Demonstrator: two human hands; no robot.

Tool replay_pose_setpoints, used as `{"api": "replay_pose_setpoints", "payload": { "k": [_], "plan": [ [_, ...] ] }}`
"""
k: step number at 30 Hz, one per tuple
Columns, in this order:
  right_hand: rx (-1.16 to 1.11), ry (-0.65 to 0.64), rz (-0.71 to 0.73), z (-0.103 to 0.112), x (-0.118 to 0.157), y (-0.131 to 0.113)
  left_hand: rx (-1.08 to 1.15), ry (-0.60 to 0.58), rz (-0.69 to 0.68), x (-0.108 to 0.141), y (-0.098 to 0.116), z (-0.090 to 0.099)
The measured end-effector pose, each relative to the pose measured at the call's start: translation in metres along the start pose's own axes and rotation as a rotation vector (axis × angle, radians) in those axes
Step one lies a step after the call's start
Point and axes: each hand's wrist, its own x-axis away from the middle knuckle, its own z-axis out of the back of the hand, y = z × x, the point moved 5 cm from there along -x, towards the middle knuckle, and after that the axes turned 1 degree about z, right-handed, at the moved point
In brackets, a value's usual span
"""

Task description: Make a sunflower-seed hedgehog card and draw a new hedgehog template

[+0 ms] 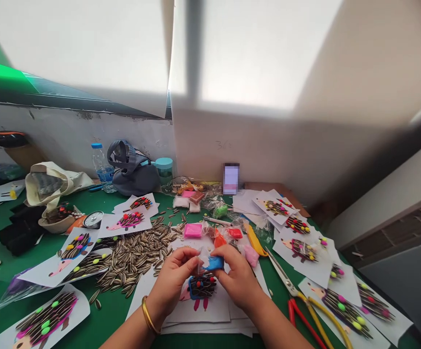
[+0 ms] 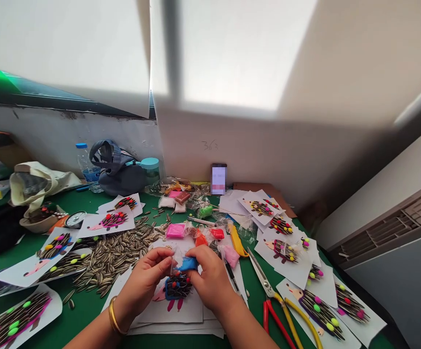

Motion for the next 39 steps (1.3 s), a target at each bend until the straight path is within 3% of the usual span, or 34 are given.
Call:
{"api": "replay_pose_setpoints", "payload": {
  "k": [6, 10, 17, 24, 27, 33, 39],
  "plan": [
    [-0.125, -0.097, -0.107, -0.006, 0.003, 0.007, 0.041, -0.046, 0.014, 0.002, 0.003, -0.004],
    [-0.133, -0.083, -0.106, -0.005, 0.003, 0.008, -0.019, -0.095, 0.029, 0.003, 0.002, -0.005],
    [-0.066, -0.030, -0.021, -0.008, 0.001, 0.004, 0.050, -0.046, 0.014, 0.006, 0.002, -0.006],
    [-0.154, -0.025, -0.060, -0.008, 0.002, 0.007, 0.140, -0.004, -0.006, 0.006, 0.008, -0.008],
    [-0.155, -0.002, -0.060, -0.007, 0.003, 0.007, 0.000, 0.060, -0.100, 0.005, 0.011, -0.003],
    [-0.114, 0.007, -0.040, -0.005, 0.004, 0.001, -0.571, 0.172, -0.365, 0.004, 0.021, 0.009],
    [-0.090, 0.014, -0.051, -0.006, 0.004, 0.002, -0.689, 0.146, -0.399, 0.006, 0.021, 0.008]
  ]
}}
